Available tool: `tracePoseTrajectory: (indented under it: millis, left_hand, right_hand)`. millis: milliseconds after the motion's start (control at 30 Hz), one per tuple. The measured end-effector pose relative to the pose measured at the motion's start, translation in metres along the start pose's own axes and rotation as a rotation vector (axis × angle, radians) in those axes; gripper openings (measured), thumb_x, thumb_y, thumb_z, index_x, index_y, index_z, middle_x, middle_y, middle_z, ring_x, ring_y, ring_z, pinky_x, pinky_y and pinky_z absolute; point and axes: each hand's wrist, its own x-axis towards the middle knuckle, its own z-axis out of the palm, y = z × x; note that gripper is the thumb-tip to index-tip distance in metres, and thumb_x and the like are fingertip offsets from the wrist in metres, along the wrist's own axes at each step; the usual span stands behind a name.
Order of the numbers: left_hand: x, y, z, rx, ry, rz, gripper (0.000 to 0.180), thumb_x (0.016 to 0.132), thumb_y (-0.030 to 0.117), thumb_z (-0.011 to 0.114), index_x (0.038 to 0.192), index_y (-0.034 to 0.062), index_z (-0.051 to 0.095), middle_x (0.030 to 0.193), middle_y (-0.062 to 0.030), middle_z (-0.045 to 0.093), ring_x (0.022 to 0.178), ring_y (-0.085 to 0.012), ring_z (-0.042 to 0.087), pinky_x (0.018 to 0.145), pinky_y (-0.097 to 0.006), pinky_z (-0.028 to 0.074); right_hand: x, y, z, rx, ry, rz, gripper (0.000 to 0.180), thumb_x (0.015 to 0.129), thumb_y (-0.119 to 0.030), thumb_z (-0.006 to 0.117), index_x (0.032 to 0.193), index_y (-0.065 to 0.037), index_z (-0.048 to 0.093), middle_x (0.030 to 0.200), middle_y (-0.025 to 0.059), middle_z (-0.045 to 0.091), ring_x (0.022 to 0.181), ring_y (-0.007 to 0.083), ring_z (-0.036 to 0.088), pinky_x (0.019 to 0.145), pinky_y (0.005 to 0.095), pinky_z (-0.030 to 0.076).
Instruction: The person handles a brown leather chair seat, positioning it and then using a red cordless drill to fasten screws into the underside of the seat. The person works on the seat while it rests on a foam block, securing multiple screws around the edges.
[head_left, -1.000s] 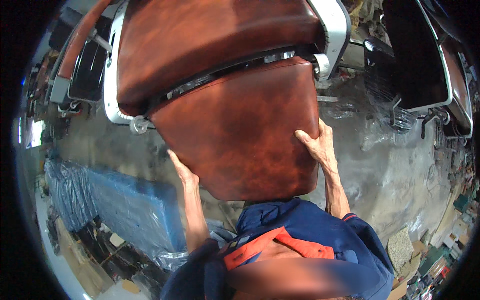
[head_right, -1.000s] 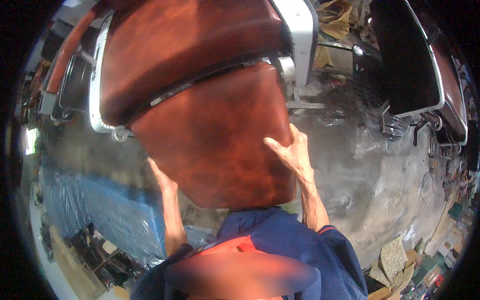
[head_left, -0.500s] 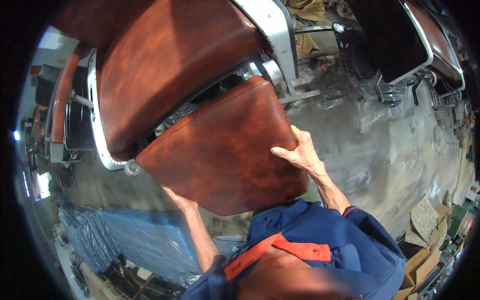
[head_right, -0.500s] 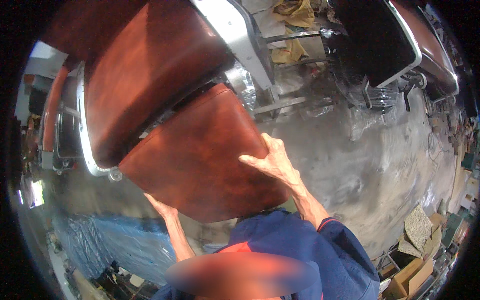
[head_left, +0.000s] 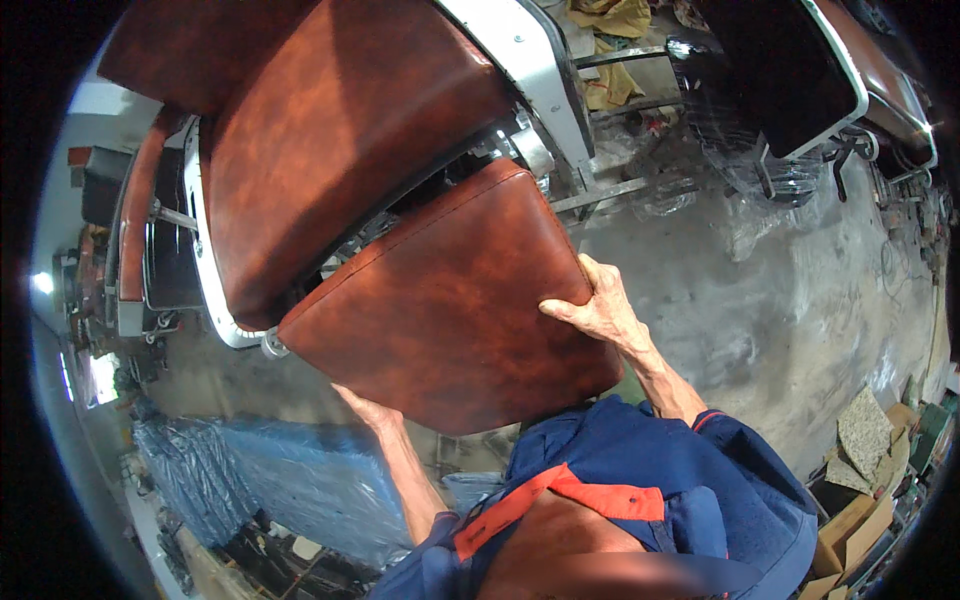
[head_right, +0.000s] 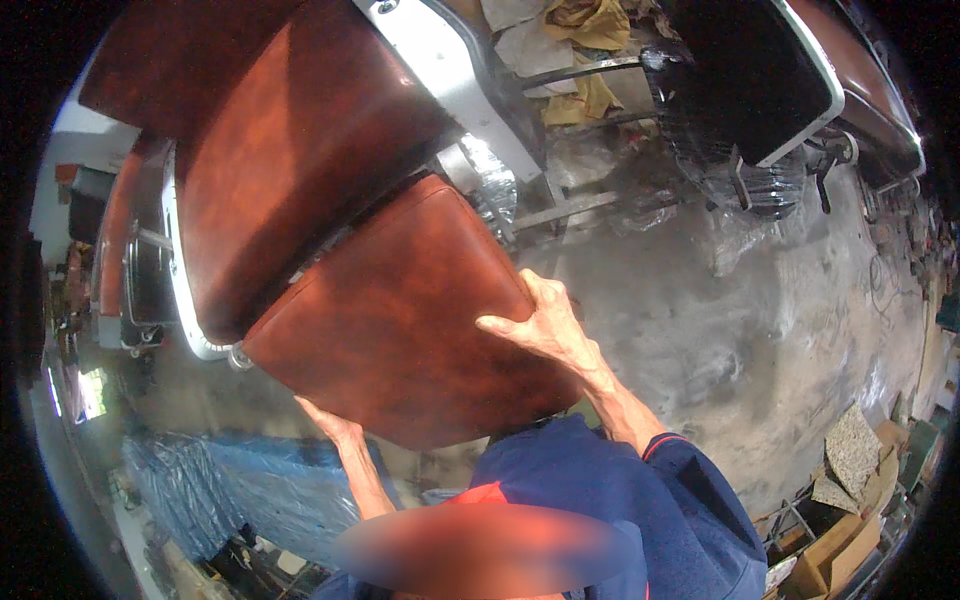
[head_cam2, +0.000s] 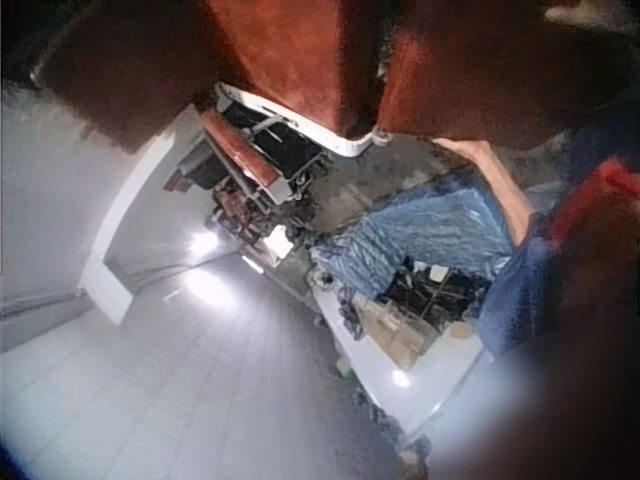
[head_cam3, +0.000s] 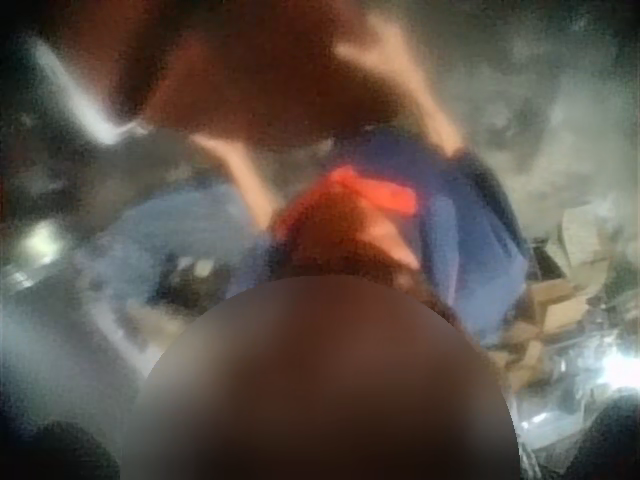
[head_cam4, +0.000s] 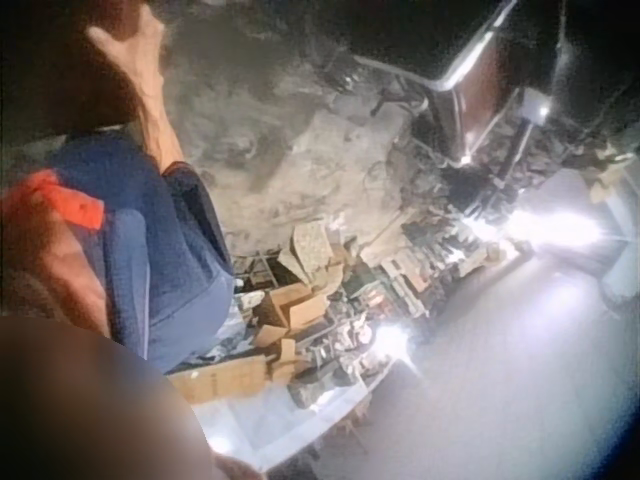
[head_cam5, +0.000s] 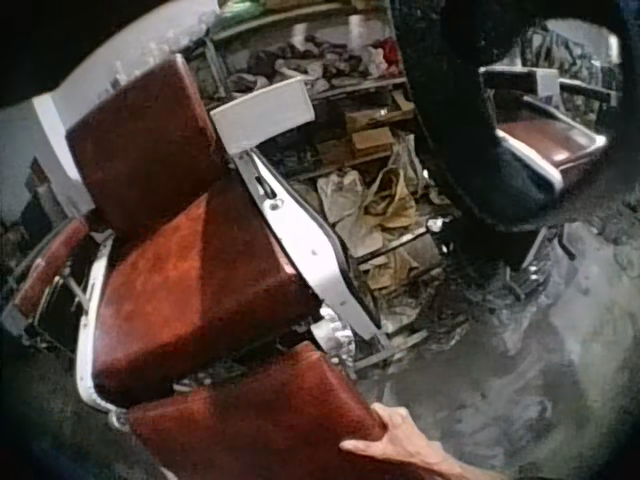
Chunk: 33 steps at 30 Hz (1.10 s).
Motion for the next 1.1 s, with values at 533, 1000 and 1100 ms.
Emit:
tracePoseTrajectory:
  millis: [533,1000,1100]
  left_hand:
    - [0.002,0.007,-0.031,0.068,0.224,-0.099,0.084,0.101,0.068,0.04,0.156,0.005,0.036,0.161,-0.0105,0.038,0.145,-0.0272,0.039,0.12,-0.044,0.031]
    - [0.005,0.002,-0.045,0.665,0.484,-0.069,0.084,0.098,0.07,0.046,0.086,-0.0106,0.068,0.077,-0.0212,0.066,0.077,-0.0283,0.06,0.073,-0.046,0.048]
    - [-0.01,0.022,-0.033,0.731,0.516,0.044,0.087,0.097,0.072,0.045,0.082,-0.0105,0.067,0.072,-0.0227,0.063,0.074,-0.0297,0.061,0.071,-0.047,0.047]
  right_hand:
    - [-0.005,0.015,0.021,0.183,0.12,-0.076,0.029,0.074,-0.009,0.071,0.1,0.005,0.067,0.088,0.0051,0.068,0.081,0.0129,0.061,0.075,0.0306,0.052]
    - [-0.009,0.02,0.028,0.113,0.238,-0.056,0.016,0.086,-0.014,0.062,0.079,-0.001,0.057,0.067,-0.0029,0.051,0.056,0.0063,0.043,0.05,0.0259,0.033]
    - [-0.014,0.018,0.022,0.191,0.193,-0.024,0.018,0.089,-0.017,0.062,0.081,-0.001,0.06,0.071,-0.0034,0.053,0.061,0.0063,0.045,0.054,0.0253,0.035]
